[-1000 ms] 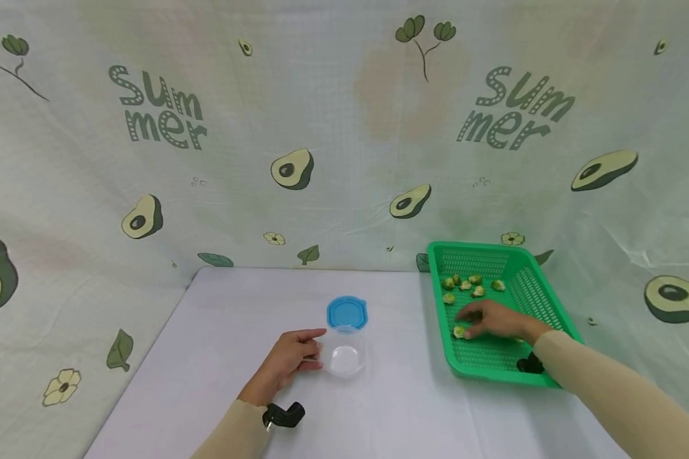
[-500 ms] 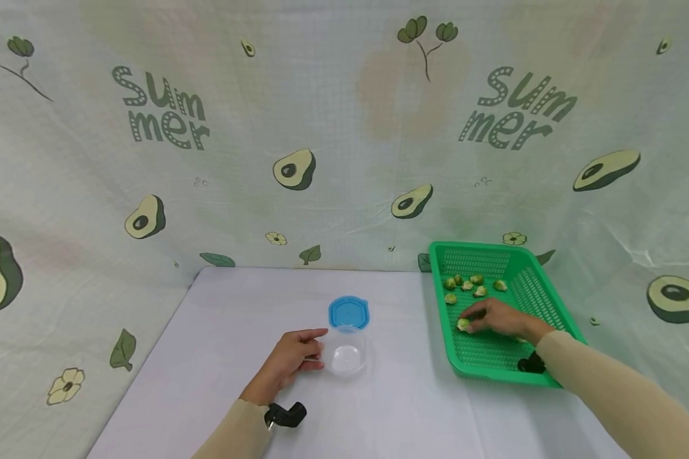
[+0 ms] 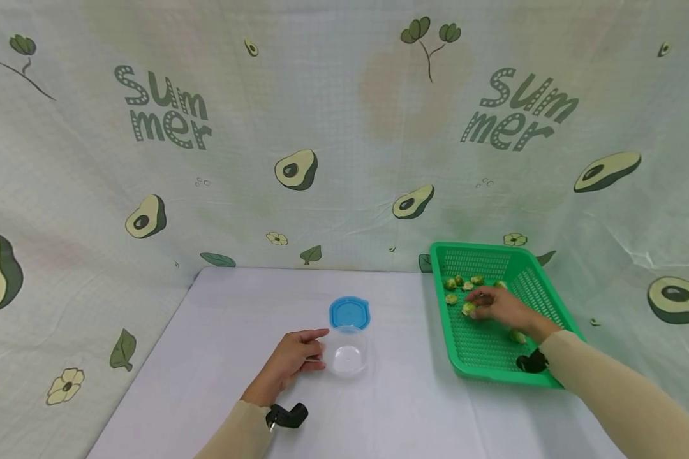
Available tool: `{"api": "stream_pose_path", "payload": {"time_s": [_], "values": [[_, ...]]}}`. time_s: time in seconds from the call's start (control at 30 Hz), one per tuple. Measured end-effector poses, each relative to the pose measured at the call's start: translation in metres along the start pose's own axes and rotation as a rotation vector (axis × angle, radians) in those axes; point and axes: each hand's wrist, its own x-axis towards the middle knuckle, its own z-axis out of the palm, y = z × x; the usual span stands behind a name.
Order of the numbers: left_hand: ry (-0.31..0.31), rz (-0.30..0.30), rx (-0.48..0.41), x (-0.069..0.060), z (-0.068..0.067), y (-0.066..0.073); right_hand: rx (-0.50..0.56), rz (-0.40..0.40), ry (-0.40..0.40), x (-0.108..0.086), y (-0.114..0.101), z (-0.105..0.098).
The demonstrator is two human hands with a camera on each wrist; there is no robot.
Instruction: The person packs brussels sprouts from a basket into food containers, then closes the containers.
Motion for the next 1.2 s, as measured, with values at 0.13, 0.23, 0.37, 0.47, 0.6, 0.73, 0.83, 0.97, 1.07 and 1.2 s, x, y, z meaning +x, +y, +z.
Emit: {"api": "stream_pose_path", "payload": {"time_s": [0.13, 0.23, 0.37, 0.47, 0.6, 0.73, 0.83, 0.97, 1.07, 1.2], "values": [[-0.004, 0.004, -0.007, -0.001, 0.0, 0.0, 0.015, -0.018, 0.022, -0.004, -0.005, -0.002], [-0.008, 0.007, -0.01, -0.001, 0.0, 0.0, -0.005, -0.029, 0.034, -0.008, -0.009, -0.003], [-0.014, 0.013, -0.017, -0.001, 0.0, 0.0, -0.045, -0.013, 0.073, -0.012, -0.015, -0.005], [-0.012, 0.017, -0.019, -0.002, 0.001, -0.001, -0.049, 0.001, 0.097, -0.014, -0.021, -0.006], [-0.007, 0.019, -0.019, -0.004, 0.001, 0.0, -0.022, -0.006, 0.111, -0.017, -0.03, -0.008], [-0.004, 0.026, -0.021, -0.003, 0.002, 0.001, -0.003, -0.015, 0.139, -0.018, -0.034, -0.01], [0.0, 0.028, -0.019, -0.003, 0.002, 0.0, -0.004, -0.022, 0.165, -0.019, -0.036, -0.01], [-0.001, 0.035, -0.023, -0.002, 0.003, -0.001, -0.008, -0.011, 0.204, -0.022, -0.04, -0.012], [-0.007, 0.04, -0.03, -0.003, 0.003, -0.001, -0.011, -0.014, 0.214, -0.026, -0.042, -0.014], [-0.008, 0.041, -0.03, -0.005, 0.003, -0.001, -0.011, -0.021, 0.222, -0.03, -0.045, -0.015]]}}
